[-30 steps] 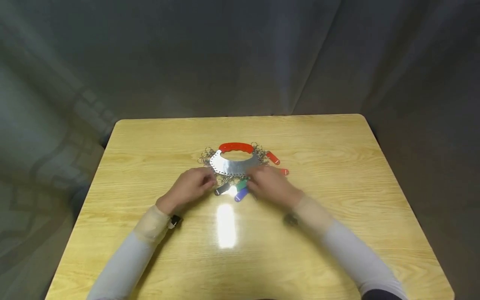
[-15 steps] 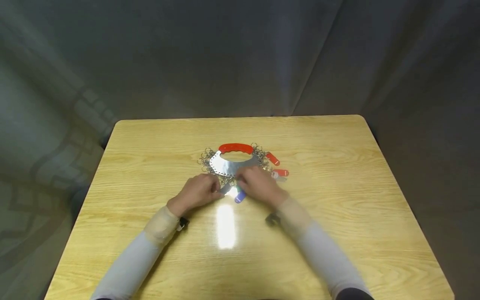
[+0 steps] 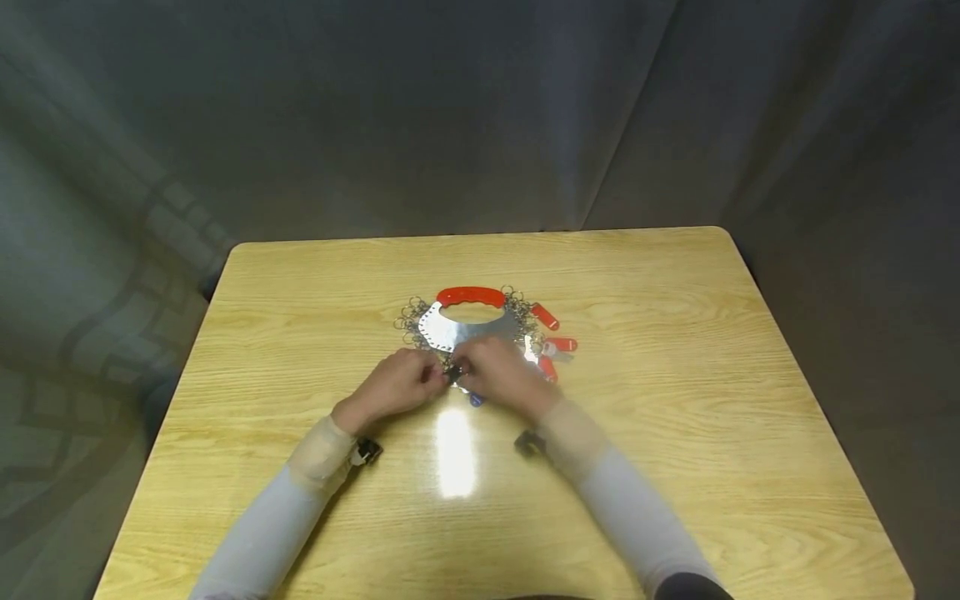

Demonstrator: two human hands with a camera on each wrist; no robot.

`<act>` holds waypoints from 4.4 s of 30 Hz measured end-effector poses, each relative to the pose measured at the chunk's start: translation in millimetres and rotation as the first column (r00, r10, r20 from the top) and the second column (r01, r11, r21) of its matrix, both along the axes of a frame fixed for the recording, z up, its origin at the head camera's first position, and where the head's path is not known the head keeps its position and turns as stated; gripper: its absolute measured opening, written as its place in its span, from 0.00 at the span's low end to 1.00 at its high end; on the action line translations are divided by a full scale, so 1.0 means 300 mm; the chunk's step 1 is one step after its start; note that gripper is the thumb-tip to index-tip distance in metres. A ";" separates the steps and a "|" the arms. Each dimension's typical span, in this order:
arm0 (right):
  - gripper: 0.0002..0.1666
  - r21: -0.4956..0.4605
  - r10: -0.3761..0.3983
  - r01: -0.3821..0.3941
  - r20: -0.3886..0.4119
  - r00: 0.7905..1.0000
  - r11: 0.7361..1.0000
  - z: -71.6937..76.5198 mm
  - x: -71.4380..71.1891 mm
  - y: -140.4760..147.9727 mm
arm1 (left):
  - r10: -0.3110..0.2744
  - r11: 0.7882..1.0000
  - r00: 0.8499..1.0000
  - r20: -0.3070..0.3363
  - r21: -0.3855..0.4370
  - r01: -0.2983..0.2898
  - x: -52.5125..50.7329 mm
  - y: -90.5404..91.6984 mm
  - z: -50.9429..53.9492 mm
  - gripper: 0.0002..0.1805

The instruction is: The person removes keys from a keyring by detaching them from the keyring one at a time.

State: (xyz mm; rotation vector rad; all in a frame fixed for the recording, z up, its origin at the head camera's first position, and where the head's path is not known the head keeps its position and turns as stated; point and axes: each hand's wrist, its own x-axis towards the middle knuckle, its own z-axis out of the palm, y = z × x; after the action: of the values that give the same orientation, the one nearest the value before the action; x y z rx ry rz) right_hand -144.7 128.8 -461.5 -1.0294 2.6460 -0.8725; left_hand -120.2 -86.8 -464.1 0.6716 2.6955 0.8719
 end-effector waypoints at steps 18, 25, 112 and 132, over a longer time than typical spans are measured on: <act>0.02 -0.019 -0.058 0.058 0.024 0.998 0.998 -0.006 -0.002 -0.021 | 0.124 0.984 0.992 -0.007 0.129 -0.122 -0.028 0.017 0.041 0.25; 0.05 -0.075 -0.077 0.080 0.048 0.996 0.994 0.009 -0.012 -0.004 | 0.123 0.988 0.991 -0.042 0.100 -0.119 -0.057 0.014 0.047 0.10; 0.08 -0.150 -0.287 0.302 0.117 0.951 0.941 0.007 -0.026 0.020 | 0.085 0.935 0.994 0.074 0.338 -0.105 -0.098 0.032 -0.010 0.05; 0.07 -0.292 -0.240 0.408 0.473 0.848 0.865 0.026 -0.041 0.042 | 0.045 0.931 0.997 0.063 0.359 -0.065 -0.106 0.035 -0.011 0.04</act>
State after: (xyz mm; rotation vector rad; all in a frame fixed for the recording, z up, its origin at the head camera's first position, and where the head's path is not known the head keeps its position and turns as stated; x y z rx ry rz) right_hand -157.1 141.4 -453.6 -0.3608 2.3491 -1.5397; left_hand -152.1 -76.2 -467.2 0.6322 2.5379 1.4005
